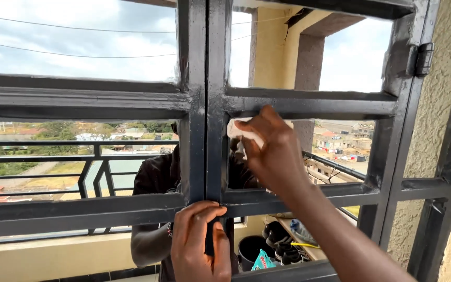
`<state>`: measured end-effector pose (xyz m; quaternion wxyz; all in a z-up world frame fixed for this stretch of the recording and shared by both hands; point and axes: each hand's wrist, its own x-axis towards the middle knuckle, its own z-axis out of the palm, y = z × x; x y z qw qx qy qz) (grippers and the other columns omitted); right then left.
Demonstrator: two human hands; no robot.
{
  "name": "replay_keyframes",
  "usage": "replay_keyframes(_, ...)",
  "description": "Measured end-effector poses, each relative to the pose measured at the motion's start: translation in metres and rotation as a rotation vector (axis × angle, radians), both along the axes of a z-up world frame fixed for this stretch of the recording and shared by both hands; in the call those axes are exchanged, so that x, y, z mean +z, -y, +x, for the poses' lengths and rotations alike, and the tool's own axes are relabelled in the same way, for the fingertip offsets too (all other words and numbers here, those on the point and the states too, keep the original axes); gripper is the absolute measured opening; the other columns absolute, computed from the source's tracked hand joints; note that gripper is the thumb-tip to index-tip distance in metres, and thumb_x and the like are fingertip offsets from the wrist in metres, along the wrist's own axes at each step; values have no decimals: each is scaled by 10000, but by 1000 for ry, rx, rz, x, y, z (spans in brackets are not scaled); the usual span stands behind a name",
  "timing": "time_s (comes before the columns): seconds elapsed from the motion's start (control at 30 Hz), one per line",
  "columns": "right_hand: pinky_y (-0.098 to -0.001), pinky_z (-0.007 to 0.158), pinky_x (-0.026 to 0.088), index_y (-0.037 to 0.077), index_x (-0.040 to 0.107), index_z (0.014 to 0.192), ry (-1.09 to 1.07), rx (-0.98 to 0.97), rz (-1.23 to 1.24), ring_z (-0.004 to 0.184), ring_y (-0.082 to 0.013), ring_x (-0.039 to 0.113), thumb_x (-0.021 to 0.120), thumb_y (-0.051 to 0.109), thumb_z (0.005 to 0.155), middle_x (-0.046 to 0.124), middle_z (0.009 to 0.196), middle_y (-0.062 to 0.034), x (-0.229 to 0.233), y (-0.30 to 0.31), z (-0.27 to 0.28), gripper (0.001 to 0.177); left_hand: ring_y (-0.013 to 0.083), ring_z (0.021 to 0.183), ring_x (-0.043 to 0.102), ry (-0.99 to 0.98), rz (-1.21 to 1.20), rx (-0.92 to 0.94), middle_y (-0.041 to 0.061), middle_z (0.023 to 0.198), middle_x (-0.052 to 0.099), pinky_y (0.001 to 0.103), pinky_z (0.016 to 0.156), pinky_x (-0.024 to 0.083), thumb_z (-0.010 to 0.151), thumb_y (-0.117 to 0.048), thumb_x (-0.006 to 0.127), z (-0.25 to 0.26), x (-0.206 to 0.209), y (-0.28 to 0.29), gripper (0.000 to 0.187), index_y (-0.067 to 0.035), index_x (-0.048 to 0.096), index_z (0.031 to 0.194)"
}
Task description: Cleaning a window pane and frame with a cloth.
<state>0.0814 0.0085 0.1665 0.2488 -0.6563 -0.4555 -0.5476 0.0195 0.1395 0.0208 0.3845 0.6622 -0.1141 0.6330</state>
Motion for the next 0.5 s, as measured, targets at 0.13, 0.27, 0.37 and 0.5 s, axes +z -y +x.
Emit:
replay_keyframes(0.13,-441,642,525,-10,733,1093,101,5,93,739,-328,669,707,-66,787,600,909,-149,-29,-12,0,312,274,1072,691,20,-12,-34,106,1078,686,425,927,553,776,29,620,-6,11,0,245,-33,747,977)
replay_keyframes(0.27,-446,638,520,-3,722,1087,103,3,214,747,-346,675,723,-35,848,620,941,-145,-19,-23,-1,241,274,1040,689,12,7,-19,110,1058,687,417,893,550,792,14,626,-5,25,12,257,-46,728,1020)
replay_keyframes(0.37,-452,657,522,-8,700,1076,149,-15,293,779,-354,675,712,-34,882,622,955,-155,-21,-1,24,196,301,1026,682,51,46,-4,135,1058,686,433,884,537,783,8,628,-2,30,17,313,-38,700,1084)
replay_keyframes(0.5,-447,710,541,-19,654,1082,156,-51,486,863,-314,704,655,-53,915,629,976,-145,-25,19,48,171,305,1006,695,44,43,59,141,1028,690,433,855,540,787,10,613,13,13,-3,308,-48,682,1081)
